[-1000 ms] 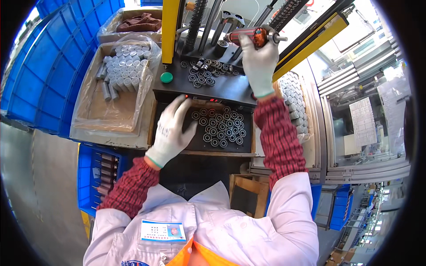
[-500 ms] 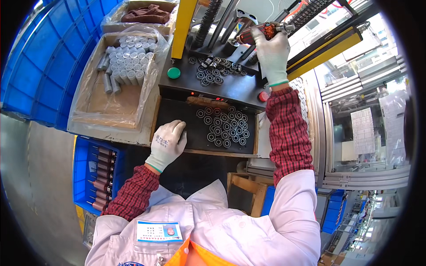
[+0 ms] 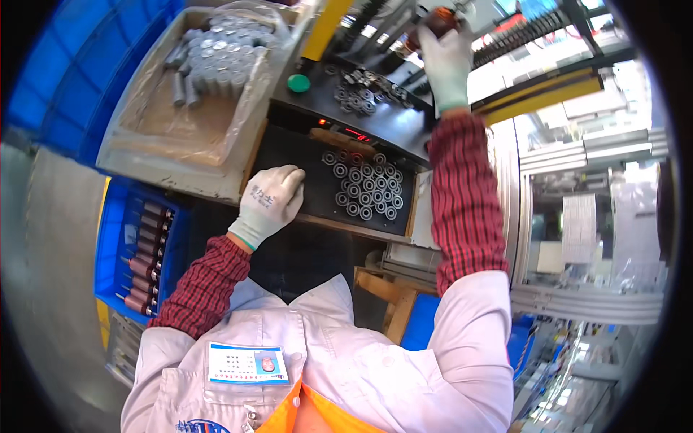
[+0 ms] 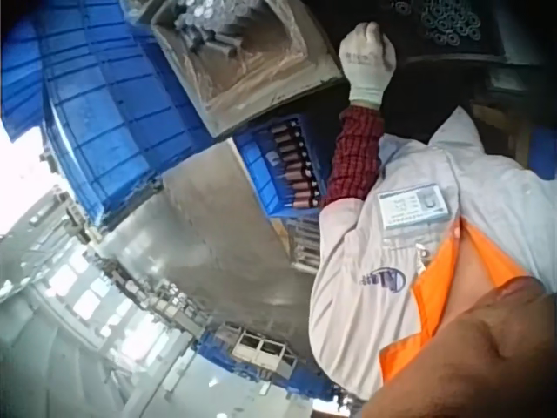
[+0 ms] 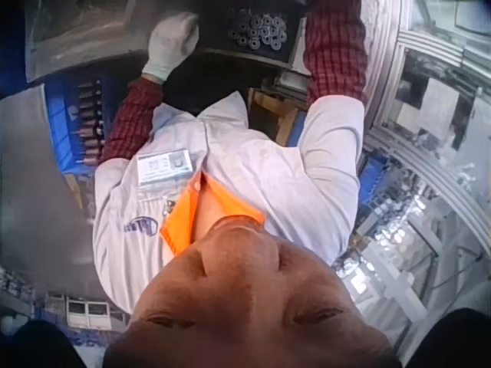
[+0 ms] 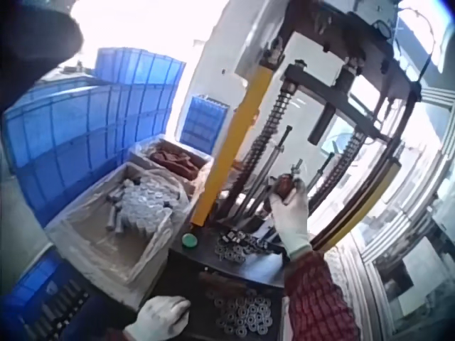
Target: The person assembles rotors by picking a rotor from a crate, fitting a bearing onto its shaft, pressing the bearing into place using a press machine, and placing the assembled rotor into a container.
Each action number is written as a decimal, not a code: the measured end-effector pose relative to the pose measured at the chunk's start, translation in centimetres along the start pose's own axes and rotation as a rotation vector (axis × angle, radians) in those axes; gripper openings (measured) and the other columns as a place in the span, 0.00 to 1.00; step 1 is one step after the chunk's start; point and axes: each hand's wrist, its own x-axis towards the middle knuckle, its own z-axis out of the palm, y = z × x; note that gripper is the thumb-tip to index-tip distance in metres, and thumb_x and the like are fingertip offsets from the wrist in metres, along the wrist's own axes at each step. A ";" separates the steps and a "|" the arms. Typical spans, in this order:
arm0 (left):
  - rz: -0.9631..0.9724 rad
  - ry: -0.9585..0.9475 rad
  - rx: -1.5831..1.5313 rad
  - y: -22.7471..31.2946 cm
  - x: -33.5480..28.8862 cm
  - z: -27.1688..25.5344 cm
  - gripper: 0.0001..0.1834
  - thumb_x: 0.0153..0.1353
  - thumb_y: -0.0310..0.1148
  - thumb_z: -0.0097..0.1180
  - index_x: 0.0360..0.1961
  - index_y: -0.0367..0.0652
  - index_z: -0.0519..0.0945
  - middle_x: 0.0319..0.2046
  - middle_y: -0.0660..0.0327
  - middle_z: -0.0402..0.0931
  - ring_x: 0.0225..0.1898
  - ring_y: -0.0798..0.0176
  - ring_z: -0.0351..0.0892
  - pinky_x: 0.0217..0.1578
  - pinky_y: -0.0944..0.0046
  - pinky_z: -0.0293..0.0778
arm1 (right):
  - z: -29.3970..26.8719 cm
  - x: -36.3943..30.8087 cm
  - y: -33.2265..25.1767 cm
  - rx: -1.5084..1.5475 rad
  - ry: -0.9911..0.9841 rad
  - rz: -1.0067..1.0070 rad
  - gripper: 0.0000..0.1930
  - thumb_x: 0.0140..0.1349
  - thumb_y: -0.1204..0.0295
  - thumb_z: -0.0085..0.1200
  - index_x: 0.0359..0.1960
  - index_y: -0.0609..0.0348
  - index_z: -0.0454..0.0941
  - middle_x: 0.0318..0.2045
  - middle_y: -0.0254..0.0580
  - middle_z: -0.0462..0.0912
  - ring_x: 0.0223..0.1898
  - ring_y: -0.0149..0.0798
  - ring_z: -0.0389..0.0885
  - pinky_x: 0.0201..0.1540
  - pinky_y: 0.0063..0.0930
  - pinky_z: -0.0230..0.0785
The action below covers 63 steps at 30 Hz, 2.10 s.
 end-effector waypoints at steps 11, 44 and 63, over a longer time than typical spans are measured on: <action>-0.341 0.291 0.078 -4.7 -18.8 -10.4 0.16 0.59 0.21 0.65 0.50 0.36 0.84 0.48 0.46 0.86 0.49 0.40 0.86 0.52 0.48 0.83 | 5.2 -15.5 -14.1 0.257 -0.191 -0.483 0.18 0.71 0.70 0.60 0.59 0.65 0.81 0.58 0.57 0.83 0.60 0.60 0.81 0.66 0.49 0.72; -1.752 0.452 0.412 -33.5 -65.1 -19.0 0.27 0.77 0.47 0.55 0.60 0.31 0.83 0.55 0.40 0.86 0.55 0.41 0.87 0.60 0.50 0.78 | 7.3 -35.1 -16.2 -0.083 -0.540 -0.412 0.28 0.52 0.61 0.73 0.54 0.57 0.83 0.53 0.48 0.82 0.58 0.57 0.80 0.63 0.54 0.72; -0.576 0.264 -0.334 -3.1 -10.3 -23.7 0.05 0.73 0.22 0.59 0.46 0.32 0.84 0.34 0.64 0.83 0.37 0.73 0.79 0.41 0.72 0.76 | -1.6 -27.5 2.0 -0.025 -0.536 -0.495 0.23 0.67 0.64 0.62 0.64 0.50 0.81 0.65 0.50 0.78 0.69 0.56 0.74 0.75 0.57 0.63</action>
